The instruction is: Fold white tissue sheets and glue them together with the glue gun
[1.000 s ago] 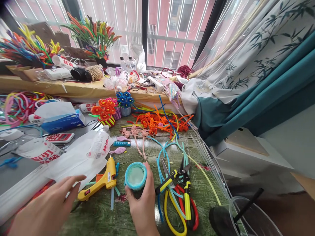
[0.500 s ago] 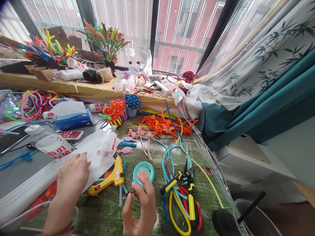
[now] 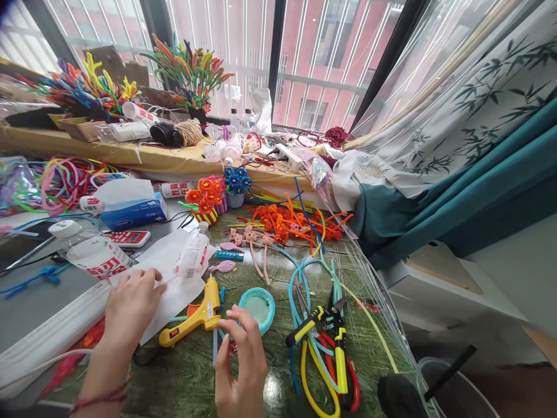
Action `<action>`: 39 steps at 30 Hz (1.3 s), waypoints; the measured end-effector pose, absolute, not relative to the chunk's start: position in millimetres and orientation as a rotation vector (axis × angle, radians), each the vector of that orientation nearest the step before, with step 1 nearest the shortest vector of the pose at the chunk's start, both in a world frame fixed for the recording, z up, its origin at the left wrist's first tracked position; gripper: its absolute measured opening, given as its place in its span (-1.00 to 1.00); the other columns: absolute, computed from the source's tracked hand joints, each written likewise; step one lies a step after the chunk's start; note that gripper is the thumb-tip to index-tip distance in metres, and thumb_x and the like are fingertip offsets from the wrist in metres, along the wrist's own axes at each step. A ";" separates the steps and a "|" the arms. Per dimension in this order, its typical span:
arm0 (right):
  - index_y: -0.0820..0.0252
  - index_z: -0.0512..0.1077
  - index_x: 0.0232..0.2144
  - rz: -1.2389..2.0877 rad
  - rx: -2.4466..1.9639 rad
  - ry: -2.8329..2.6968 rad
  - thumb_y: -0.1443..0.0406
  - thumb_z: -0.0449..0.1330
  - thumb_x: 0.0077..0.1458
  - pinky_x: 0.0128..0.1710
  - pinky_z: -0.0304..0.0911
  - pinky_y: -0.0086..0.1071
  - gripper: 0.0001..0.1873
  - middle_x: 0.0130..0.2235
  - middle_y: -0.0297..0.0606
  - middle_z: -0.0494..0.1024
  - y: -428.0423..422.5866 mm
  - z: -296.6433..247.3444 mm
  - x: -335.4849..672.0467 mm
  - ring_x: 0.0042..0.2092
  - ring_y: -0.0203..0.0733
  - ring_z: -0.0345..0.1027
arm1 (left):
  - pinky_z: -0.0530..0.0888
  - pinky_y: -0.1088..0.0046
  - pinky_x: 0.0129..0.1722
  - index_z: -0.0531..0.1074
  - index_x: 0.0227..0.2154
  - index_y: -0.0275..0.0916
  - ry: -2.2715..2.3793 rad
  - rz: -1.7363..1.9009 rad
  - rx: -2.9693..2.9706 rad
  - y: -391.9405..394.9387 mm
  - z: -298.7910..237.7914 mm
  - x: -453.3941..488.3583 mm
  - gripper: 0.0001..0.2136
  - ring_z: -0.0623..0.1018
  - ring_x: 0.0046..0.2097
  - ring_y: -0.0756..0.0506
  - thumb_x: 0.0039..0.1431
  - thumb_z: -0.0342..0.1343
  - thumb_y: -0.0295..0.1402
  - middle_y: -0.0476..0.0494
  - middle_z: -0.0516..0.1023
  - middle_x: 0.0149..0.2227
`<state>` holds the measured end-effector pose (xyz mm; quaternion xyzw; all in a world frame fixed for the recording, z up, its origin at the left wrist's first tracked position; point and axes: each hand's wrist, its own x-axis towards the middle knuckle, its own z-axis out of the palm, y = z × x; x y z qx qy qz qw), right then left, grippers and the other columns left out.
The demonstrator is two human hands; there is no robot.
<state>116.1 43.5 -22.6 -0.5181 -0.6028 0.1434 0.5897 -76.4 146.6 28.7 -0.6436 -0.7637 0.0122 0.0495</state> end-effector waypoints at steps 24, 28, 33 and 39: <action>0.07 0.38 0.15 1.228 -0.879 -0.789 -0.07 0.38 -0.03 0.18 0.26 -0.19 -0.25 0.14 -0.08 0.49 56.0 17.6 111.2 0.18 0.04 0.36 | 0.22 0.56 -0.64 0.28 -0.26 -0.08 -2.617 -1.860 -1.776 73.4 92.6 -17.8 -0.63 0.27 -0.63 0.04 0.11 0.06 0.11 0.10 0.49 -0.53; 0.20 0.53 -0.02 1.685 -0.690 -0.639 -0.11 0.43 -0.15 -0.04 0.40 -0.17 -0.27 -0.08 -0.04 0.63 58.8 28.4 122.5 -0.06 0.08 0.53 | 0.24 0.62 -0.65 0.31 -0.16 -0.08 -2.736 -2.270 -1.879 62.3 81.0 5.3 -0.53 0.33 -0.60 0.04 0.01 0.20 0.11 0.14 0.46 -0.58; 0.30 0.62 -0.35 1.499 -1.010 -0.683 0.02 0.46 -0.11 -0.35 0.38 -0.38 -0.56 -0.39 -0.12 0.66 57.3 15.8 135.3 -0.38 -0.14 0.51 | 0.42 0.57 -0.48 0.31 0.00 -0.12 -2.944 -2.415 -1.995 62.5 60.7 3.2 -0.32 0.52 -0.45 -0.02 -0.14 0.34 0.08 0.02 0.61 -0.41; 0.24 0.63 -0.34 1.460 -1.036 -0.832 0.04 0.43 -0.05 -0.34 0.37 -0.41 -0.62 -0.36 -0.16 0.66 56.9 13.1 149.2 -0.33 -0.14 0.50 | 0.47 0.55 -0.35 0.52 -0.32 -0.26 -3.057 -2.369 -2.371 65.5 53.5 -0.1 -0.57 0.56 -0.32 -0.06 -0.15 0.39 -0.03 -0.10 0.63 -0.36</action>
